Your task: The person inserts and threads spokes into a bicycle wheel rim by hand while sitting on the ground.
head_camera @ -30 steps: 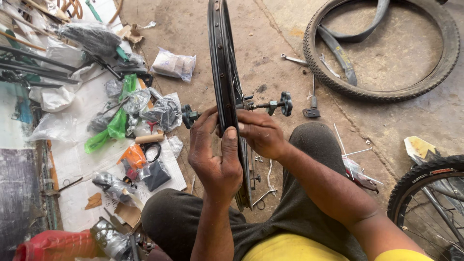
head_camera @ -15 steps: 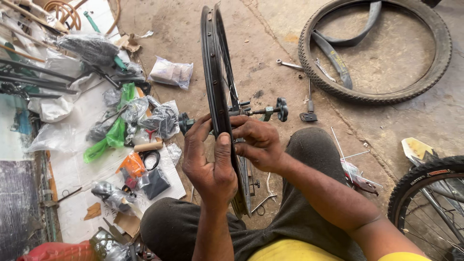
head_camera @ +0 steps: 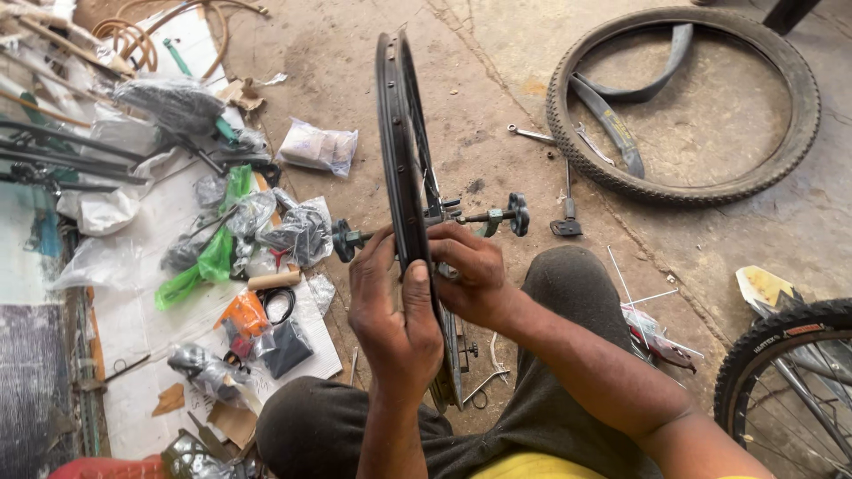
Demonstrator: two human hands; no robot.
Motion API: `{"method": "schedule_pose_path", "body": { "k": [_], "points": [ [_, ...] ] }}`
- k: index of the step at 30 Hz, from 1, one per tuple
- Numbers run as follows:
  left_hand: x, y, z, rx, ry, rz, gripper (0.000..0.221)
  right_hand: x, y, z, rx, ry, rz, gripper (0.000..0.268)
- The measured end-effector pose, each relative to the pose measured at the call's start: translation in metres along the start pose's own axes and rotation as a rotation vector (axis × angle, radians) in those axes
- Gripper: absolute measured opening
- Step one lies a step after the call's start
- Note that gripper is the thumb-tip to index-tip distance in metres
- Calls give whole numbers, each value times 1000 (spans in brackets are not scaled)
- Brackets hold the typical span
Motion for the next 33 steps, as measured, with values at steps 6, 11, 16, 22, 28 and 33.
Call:
{"method": "schedule_pose_path", "body": {
  "k": [6, 11, 16, 22, 28, 33],
  "points": [
    [-1, 4, 0, 57, -15, -80, 37, -8, 2, 3, 95, 64, -122, 20],
    [0, 6, 1, 54, 1, -106, 37, -20, 6, 10, 26, 80, -402, 21],
    [5, 6, 0, 46, -31, -87, 38, -30, 7, 22, 31, 203, -466, 24],
    [6, 5, 1, 31, -27, -51, 36, -32, 23, 25, 127, 423, -762, 64],
    [3, 3, 1, 23, -17, 23, 38, -32, 36, 36, 232, 505, -706, 72],
    [2, 4, 4, 50, -13, 2, 37, -39, 46, 35, 364, 386, -695, 63]
  ]
}}
Point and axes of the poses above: each hand's wrist, its own z-axis away from the middle knuckle, its own y-axis out of the palm, x = y × z, the point moved 10 cm from there along -z, towards the middle knuckle, and after that the axes turned 12 degrees about -y, right-handed, at the moved point
